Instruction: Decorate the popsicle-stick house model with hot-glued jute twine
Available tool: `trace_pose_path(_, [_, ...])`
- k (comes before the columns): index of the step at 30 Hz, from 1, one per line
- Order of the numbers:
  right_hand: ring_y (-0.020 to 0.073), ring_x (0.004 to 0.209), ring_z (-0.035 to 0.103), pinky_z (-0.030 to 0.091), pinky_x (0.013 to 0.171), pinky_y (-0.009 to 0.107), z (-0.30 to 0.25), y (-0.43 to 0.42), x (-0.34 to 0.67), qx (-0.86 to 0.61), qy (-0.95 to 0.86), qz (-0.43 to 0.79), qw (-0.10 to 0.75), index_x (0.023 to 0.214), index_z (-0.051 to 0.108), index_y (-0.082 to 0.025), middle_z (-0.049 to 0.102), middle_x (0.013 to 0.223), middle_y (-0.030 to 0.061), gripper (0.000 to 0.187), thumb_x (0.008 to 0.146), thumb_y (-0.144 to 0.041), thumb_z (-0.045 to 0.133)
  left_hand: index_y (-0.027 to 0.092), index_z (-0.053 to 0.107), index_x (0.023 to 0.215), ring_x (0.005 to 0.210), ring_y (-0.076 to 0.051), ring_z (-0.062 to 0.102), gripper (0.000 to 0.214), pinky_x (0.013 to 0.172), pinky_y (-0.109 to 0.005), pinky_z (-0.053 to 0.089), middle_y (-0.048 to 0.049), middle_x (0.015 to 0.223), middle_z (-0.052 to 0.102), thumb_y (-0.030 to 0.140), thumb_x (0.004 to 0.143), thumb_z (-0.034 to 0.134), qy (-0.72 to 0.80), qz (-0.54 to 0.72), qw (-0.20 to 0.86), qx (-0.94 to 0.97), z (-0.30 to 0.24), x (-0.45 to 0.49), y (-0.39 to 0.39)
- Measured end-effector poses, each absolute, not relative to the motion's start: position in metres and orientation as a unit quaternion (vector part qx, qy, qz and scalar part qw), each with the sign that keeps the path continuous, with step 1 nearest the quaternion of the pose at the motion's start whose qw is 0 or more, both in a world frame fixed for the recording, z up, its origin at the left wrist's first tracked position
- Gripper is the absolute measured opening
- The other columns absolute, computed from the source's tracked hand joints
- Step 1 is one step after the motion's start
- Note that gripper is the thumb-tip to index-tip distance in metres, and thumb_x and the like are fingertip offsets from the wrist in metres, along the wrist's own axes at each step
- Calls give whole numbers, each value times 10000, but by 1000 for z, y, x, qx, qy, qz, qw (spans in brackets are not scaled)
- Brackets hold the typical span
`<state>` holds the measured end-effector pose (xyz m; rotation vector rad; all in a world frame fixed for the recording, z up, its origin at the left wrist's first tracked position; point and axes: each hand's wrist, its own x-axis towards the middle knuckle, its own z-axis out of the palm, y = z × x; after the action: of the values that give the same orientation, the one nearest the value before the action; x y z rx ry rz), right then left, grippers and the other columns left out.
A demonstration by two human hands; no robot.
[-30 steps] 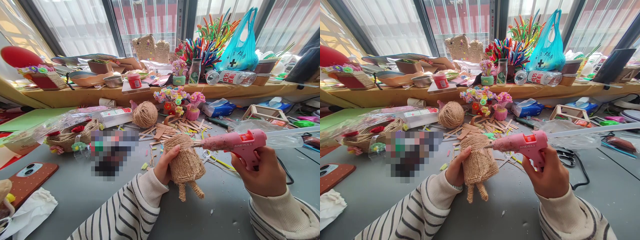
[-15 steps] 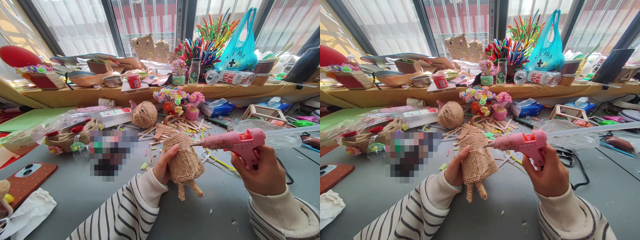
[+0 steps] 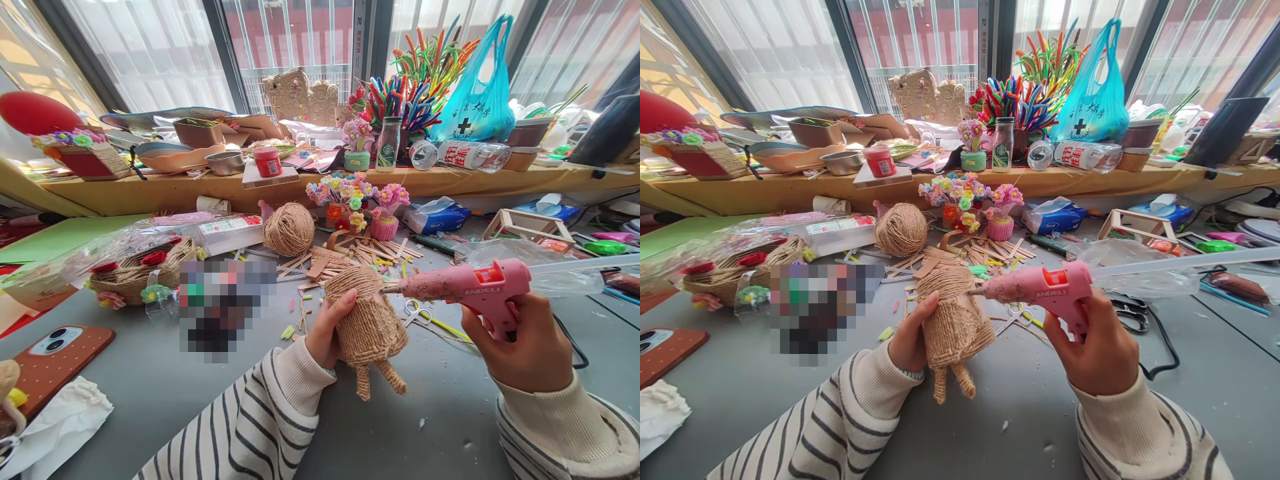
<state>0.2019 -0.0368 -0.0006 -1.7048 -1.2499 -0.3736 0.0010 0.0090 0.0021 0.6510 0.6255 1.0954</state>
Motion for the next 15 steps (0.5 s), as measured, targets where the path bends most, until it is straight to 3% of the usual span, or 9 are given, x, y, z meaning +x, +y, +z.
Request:
trace_pose_path(9, [180,508,534,413,493,309,-5,-36,204,-680,-522,-201,474,861,535,-240,532,609,-16,260,688,-431,571,145,620,939,901,-295,669,459,754,-364,549,-82,896,710,396,583,764,292,504,756,299,3,2,9])
trace_pose_path(15, [181,504,519,395,500,314,-5,-37,206,-690,-520,-206,460,712,464,-251,482,574,-14,235,663,-453,574,139,613,994,902,-287,665,492,751,-357,541,-91,916,704,394,599,757,298,508,750,302,-3,3,11])
